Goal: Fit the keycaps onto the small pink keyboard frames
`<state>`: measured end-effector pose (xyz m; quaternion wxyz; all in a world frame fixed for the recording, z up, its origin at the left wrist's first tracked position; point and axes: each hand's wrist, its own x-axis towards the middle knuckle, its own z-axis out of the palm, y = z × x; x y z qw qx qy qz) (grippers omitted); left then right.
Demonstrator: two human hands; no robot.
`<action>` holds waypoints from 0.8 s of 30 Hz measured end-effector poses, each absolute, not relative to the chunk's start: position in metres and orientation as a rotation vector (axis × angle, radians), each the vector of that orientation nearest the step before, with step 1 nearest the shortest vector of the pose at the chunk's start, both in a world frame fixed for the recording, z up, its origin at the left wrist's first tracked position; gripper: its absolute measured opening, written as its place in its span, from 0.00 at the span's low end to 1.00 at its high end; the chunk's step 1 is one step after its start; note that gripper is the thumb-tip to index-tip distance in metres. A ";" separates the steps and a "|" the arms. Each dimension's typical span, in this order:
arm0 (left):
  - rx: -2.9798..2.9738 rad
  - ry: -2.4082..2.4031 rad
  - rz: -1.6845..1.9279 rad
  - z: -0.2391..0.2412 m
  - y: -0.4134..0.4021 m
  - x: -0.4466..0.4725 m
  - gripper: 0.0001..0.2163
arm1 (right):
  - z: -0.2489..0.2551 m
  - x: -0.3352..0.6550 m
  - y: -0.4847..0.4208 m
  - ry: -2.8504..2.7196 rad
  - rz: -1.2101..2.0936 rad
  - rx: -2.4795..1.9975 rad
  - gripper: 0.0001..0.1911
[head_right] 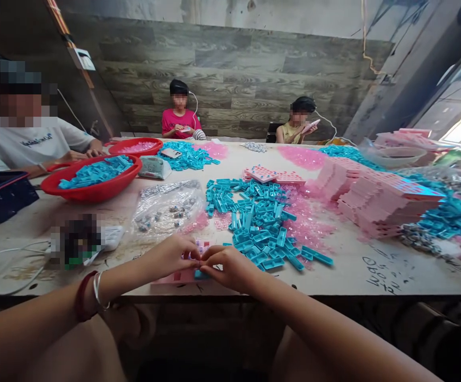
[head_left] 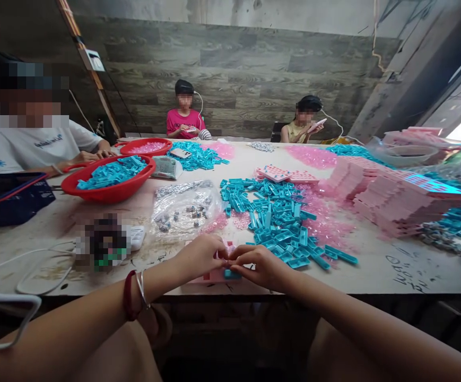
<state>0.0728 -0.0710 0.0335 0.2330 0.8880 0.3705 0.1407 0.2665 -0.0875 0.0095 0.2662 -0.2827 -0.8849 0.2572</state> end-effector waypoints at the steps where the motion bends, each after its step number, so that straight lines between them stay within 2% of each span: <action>1: 2.436 1.020 0.385 0.033 -0.070 0.073 0.04 | 0.010 0.266 -0.087 -2.393 0.693 -0.759 0.11; 11: 2.524 0.986 0.291 0.032 -0.070 0.081 0.09 | 0.003 0.265 -0.086 -2.367 0.621 -0.734 0.11; 20: 2.532 0.976 0.248 0.023 -0.065 0.083 0.10 | 0.003 0.264 -0.083 -2.404 0.555 -0.680 0.10; 24: 2.476 1.013 0.193 0.029 -0.066 0.083 0.10 | 0.006 0.263 -0.088 -2.467 0.511 -0.675 0.12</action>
